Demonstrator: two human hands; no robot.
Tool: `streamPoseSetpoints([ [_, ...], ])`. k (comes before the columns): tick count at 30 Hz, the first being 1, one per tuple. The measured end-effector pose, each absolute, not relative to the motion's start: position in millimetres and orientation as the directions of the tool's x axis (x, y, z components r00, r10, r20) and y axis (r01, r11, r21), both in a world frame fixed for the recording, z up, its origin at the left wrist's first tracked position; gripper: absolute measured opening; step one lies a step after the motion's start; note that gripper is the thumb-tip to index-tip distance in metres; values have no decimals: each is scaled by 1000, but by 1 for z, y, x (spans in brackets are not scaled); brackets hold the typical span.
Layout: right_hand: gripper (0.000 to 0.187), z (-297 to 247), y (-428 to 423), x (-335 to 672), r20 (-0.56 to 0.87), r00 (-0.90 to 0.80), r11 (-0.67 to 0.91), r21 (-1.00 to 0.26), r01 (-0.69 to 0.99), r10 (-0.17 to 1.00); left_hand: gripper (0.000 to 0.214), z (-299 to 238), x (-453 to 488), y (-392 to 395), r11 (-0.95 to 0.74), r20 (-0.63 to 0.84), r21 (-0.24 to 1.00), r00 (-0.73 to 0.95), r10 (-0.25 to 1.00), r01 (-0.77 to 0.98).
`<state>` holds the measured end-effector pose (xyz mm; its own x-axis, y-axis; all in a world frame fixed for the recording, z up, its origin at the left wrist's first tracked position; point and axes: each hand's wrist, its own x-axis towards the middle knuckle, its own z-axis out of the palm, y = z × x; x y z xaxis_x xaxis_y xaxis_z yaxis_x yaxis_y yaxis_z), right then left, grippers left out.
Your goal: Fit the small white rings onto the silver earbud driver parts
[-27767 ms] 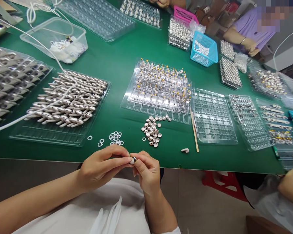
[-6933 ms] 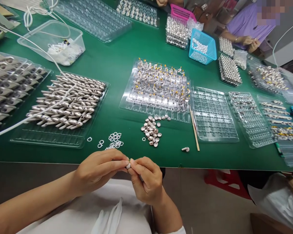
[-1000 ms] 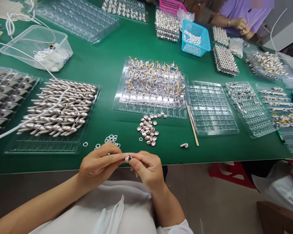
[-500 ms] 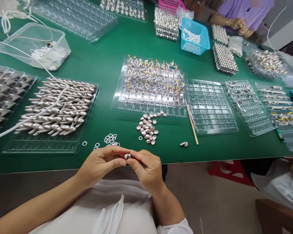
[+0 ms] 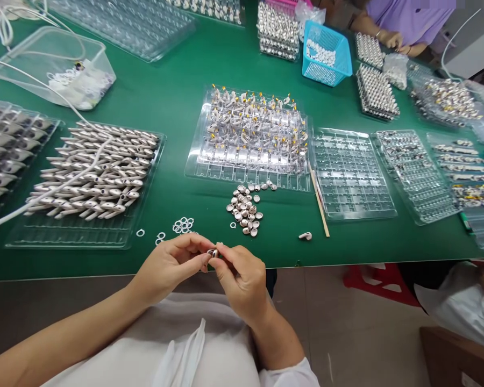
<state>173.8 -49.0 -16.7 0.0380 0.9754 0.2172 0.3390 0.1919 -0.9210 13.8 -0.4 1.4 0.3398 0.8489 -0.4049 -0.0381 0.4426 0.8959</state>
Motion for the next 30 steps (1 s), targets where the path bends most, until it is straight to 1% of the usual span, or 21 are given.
streamPoseSetpoints([
  [3, 39, -21, -52, 170, 336, 39, 286, -852, 438, 941, 22, 0, 16, -3, 452, -418, 891, 319, 851, -38],
  [6, 50, -27, -56, 168, 454, 29, 356, -735, 577, 890, 22, 0, 18, -4, 477, -432, 875, 314, 845, -80],
  [9, 53, -32, -59, 167, 514, 4, 386, -651, 653, 858, 21, 2, 18, -4, 503, -443, 854, 320, 837, -133],
  [14, 49, -32, -58, 168, 524, 8, 387, -641, 663, 852, 19, 3, 16, -2, 520, -436, 835, 359, 825, -182],
  [19, 52, -29, -56, 169, 527, -17, 405, -631, 661, 849, 17, 2, 15, -1, 523, -425, 830, 384, 819, -196],
  [22, 54, -29, -56, 170, 530, -45, 425, -625, 655, 847, 15, 3, 16, 0, 519, -426, 834, 381, 821, -186],
  [26, 53, -29, -57, 170, 511, -41, 417, -650, 635, 859, 15, 6, 19, -1, 497, -423, 856, 357, 833, -145],
  [30, 52, -30, -58, 171, 500, -53, 404, -628, 665, 864, 16, 6, 21, -2, 475, -427, 874, 306, 851, -102],
])
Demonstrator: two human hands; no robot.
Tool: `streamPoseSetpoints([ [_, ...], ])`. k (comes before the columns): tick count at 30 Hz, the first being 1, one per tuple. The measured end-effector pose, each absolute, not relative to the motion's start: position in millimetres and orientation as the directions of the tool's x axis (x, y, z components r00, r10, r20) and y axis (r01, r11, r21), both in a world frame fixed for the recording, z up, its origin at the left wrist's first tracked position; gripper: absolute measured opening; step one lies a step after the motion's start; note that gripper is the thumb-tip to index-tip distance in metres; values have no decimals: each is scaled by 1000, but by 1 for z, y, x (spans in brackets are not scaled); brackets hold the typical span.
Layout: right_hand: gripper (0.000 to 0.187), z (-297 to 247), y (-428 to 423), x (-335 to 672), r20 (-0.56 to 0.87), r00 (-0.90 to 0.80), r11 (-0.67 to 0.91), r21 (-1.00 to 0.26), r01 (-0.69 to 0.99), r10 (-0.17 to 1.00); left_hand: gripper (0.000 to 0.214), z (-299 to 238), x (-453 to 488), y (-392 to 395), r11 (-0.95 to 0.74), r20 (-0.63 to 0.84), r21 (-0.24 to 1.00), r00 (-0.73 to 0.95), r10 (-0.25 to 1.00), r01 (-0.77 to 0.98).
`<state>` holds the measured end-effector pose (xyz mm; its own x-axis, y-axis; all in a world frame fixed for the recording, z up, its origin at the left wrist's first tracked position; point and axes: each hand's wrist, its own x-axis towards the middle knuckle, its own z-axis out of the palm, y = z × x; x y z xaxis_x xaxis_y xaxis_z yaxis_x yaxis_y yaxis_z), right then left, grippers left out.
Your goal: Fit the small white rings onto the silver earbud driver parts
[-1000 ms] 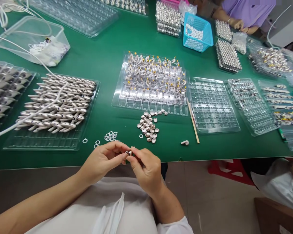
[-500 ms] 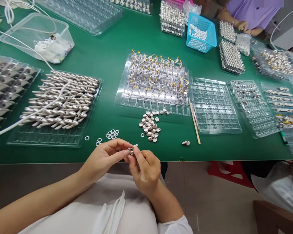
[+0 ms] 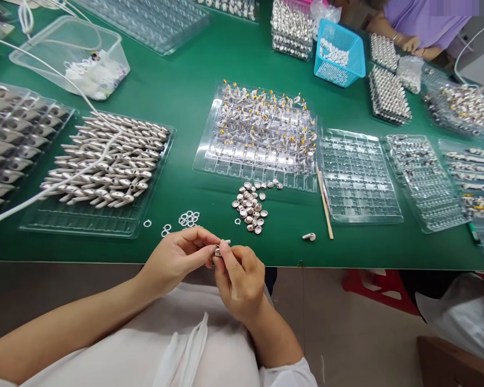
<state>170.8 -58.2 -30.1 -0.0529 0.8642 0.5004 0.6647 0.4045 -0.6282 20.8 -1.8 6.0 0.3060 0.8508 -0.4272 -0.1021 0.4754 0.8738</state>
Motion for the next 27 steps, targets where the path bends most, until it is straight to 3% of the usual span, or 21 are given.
streamPoseSetpoints([
  [13, 35, -35, -59, 163, 382, 219, 239, -840, 487, 898, 19, 4, 25, -6, 431, -364, 887, 322, 874, -168],
  [20, 27, -38, -60, 166, 157, 288, 66, -951, 301, 945, 16, 1, 24, -11, 366, -301, 915, 316, 900, -170],
  [23, 25, -37, -59, 167, 96, 278, 40, -979, 198, 956, 15, -1, 23, -11, 283, -245, 954, 291, 925, -95],
  [27, 25, -36, -57, 169, 42, 245, 16, -994, 105, 969, 10, -5, 21, -9, 25, -42, 997, 255, 966, 67],
])
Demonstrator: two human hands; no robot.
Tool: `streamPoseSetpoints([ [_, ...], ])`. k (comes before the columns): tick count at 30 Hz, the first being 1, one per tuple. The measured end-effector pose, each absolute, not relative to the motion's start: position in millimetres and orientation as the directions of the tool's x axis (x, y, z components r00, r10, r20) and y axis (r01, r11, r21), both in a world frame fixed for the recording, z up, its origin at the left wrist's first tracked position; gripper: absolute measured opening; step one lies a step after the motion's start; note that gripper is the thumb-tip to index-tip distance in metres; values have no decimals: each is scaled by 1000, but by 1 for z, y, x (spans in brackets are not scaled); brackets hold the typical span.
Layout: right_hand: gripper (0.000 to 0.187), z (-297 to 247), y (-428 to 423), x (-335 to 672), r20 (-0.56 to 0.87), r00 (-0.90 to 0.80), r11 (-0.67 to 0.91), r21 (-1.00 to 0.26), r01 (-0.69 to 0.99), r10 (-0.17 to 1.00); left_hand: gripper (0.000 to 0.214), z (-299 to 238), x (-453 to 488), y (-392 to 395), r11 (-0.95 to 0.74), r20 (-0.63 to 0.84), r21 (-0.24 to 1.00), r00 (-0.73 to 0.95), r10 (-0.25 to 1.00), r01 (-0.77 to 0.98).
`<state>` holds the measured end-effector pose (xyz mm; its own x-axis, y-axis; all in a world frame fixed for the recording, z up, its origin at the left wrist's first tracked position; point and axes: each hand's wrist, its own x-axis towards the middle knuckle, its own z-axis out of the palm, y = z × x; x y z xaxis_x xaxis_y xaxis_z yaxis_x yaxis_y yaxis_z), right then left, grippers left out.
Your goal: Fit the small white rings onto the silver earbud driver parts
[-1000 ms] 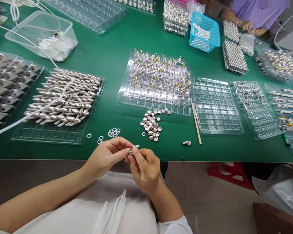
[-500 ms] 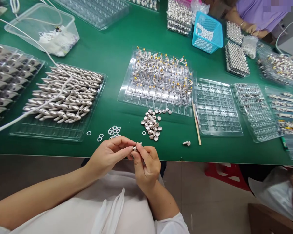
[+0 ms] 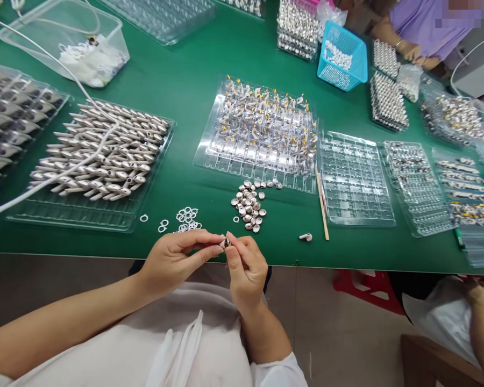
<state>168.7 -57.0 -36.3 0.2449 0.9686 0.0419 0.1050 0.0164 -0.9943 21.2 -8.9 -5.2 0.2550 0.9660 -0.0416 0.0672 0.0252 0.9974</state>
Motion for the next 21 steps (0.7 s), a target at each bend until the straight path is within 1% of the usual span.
streamPoseSetpoints([
  [3, 25, -37, -56, 169, 15, 224, 10, -1000, 24, 974, 9, -8, 20, -7, -150, 119, 983, 250, 961, 107],
  [5, 24, -38, -55, 170, 6, 216, 12, -1000, -26, 976, 9, -10, 19, -6, -208, 175, 970, 235, 956, 126],
  [10, 23, -41, -55, 170, -4, 206, 11, -997, -71, 978, 11, -13, 17, -7, -287, 235, 943, 275, 932, 167],
  [16, 22, -40, -56, 171, -16, 196, -3, -998, -69, 980, 12, -14, 17, -7, -421, 365, 889, 276, 889, 181],
  [21, 25, -37, -58, 170, 31, 172, 39, -998, -44, 985, 13, -15, 15, -9, -491, 430, 847, 280, 858, 203],
])
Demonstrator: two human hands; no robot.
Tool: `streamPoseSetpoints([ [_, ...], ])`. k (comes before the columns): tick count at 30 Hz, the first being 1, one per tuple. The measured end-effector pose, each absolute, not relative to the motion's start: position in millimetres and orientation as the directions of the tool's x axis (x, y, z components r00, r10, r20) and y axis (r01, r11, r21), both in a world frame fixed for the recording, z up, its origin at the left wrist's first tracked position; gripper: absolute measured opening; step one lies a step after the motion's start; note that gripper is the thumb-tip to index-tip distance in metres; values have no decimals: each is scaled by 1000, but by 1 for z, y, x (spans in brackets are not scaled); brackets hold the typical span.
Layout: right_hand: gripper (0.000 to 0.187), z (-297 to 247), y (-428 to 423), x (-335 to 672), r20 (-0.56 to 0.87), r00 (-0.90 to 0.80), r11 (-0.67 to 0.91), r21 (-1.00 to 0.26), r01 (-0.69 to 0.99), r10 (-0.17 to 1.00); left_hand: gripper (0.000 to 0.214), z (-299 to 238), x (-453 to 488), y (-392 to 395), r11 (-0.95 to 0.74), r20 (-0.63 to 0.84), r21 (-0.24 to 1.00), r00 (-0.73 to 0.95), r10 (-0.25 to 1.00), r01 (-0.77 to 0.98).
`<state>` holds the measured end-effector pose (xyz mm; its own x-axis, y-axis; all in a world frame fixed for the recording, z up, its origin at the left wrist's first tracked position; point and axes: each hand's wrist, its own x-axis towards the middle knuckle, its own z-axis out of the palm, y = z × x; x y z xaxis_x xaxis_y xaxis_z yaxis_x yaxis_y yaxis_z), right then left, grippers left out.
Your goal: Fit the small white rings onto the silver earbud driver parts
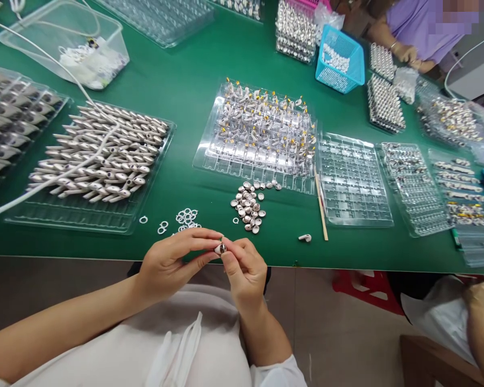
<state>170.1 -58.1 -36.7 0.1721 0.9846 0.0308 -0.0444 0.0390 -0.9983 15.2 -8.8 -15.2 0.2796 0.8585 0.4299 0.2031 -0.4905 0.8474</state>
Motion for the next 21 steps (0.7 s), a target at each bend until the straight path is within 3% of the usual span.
streamPoseSetpoints([
  [11, 27, -38, -59, 170, 95, 116, 101, -994, -48, 989, 16, -14, 4, -6, -671, 579, 712, 368, 727, 205],
  [21, 28, -34, -57, 172, 95, 57, 98, -994, -47, 994, 21, -12, -5, -6, -666, 551, 726, 433, 713, 174],
])
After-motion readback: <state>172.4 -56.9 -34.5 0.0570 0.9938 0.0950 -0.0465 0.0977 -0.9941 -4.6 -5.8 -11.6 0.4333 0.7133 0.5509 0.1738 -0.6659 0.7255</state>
